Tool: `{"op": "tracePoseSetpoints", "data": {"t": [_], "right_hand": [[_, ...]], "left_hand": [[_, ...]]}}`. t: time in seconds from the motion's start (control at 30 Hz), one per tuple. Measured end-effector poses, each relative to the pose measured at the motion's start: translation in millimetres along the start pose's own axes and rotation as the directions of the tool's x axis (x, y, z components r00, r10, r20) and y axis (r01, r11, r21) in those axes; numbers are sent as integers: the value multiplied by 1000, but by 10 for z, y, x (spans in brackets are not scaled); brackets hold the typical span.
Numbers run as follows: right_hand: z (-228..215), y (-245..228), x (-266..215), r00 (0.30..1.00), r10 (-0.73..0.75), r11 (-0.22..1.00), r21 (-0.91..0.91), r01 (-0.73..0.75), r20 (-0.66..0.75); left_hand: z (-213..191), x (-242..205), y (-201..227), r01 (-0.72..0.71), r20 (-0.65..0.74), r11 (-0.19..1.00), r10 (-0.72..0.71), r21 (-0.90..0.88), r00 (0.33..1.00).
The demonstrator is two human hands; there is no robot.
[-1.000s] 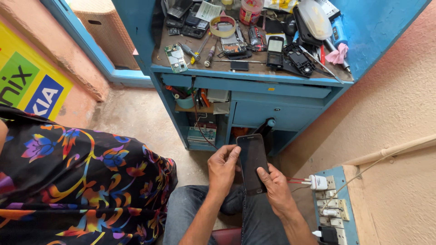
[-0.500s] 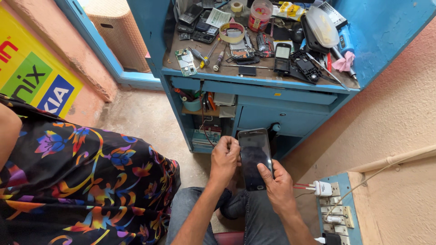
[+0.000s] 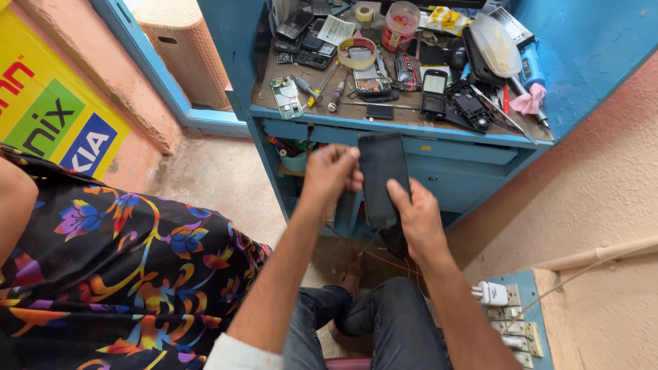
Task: The person cleans and probes phone components using a metal tool and exchanges currency with another person.
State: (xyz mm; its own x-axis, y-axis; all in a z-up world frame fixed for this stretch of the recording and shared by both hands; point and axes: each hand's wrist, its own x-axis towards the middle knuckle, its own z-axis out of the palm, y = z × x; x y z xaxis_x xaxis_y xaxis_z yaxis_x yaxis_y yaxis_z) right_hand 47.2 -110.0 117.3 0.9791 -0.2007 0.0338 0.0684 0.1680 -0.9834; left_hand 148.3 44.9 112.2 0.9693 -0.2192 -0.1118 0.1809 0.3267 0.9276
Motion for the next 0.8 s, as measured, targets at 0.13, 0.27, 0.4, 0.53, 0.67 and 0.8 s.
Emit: {"op": "tracePoseSetpoints", "data": {"t": [0.13, 0.27, 0.4, 0.53, 0.67, 0.8], "right_hand": [[149, -49, 709, 1000, 11, 999, 34, -12, 24], [271, -97, 1295, 998, 48, 996, 77, -52, 49], [291, -152, 1608, 997, 72, 996, 54, -73, 9], [189, -236, 1542, 998, 54, 996, 72, -56, 36], [4, -250, 1205, 998, 33, 996, 76, -36, 47], [-177, -218, 814, 997, 69, 987, 143, -74, 36]], "left_hand": [[-115, 682, 286, 24, -43, 999, -22, 46, 999], [-316, 1317, 531, 33, -98, 997, -26, 76, 995], [-520, 1883, 685, 116, -240, 977, -71, 177, 968], [-607, 2251, 701, 196, -423, 871, 14, 450, 906], [-651, 2377, 671, 173, -454, 638, 307, 750, 837], [-666, 2224, 768, 98, -365, 529, 428, 843, 827]]}}
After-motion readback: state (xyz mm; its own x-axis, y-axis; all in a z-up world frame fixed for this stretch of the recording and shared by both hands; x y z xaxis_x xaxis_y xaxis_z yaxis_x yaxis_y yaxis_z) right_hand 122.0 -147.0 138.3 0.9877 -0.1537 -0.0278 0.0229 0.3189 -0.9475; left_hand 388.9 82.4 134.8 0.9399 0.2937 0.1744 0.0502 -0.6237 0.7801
